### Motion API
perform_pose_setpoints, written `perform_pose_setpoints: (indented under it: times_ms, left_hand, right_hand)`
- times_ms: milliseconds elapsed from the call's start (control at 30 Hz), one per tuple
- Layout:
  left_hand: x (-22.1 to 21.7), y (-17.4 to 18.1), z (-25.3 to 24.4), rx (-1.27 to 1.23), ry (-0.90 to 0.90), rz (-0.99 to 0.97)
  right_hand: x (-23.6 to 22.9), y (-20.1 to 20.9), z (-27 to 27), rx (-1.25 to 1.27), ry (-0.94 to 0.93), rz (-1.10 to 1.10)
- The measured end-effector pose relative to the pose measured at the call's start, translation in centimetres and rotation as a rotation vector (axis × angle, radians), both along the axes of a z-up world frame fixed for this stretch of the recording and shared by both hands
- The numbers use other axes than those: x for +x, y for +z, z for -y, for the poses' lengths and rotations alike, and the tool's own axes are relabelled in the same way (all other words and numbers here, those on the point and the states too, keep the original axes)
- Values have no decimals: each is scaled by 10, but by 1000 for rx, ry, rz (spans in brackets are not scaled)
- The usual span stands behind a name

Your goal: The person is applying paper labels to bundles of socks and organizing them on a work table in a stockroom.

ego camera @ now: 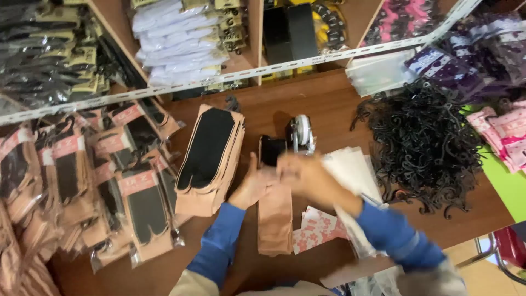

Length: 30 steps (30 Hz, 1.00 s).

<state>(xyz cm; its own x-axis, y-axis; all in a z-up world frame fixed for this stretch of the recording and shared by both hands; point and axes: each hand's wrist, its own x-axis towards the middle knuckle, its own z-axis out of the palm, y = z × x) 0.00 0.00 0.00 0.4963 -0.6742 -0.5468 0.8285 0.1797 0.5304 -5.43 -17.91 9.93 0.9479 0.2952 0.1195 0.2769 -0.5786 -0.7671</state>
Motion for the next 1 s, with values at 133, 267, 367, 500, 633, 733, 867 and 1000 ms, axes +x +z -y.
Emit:
perform_pose_setpoints:
  times_ms: [133, 267, 367, 500, 633, 733, 867, 1000]
  left_hand:
    - [-3, 1, 2, 237, 230, -82]
    - [1, -102, 8, 257, 112, 107]
    - [0, -100, 10, 265, 133, 128]
    - [-7, -86, 10, 272, 192, 139]
    - [-15, -81, 7, 305, 215, 128]
    - [-28, -76, -3, 311, 237, 110]
    - [-40, -67, -10, 305, 210, 94]
    - [-47, -57, -13, 299, 195, 93]
  right_hand:
    - [-98, -22, -13, 179, 201, -274]
    - [-120, -15, 8, 91, 285, -233]
    - [-102, -38, 76, -61, -105, -347]
    - [-34, -121, 229, -853, -572, 274]
    - [-1, -189, 298, -1066, -708, -179]
    - [15, -178, 307, -946, -691, -393]
    - [5, -108, 285, -307, -556, 209]
    - [-11, -32, 243, 98, -580, 216]
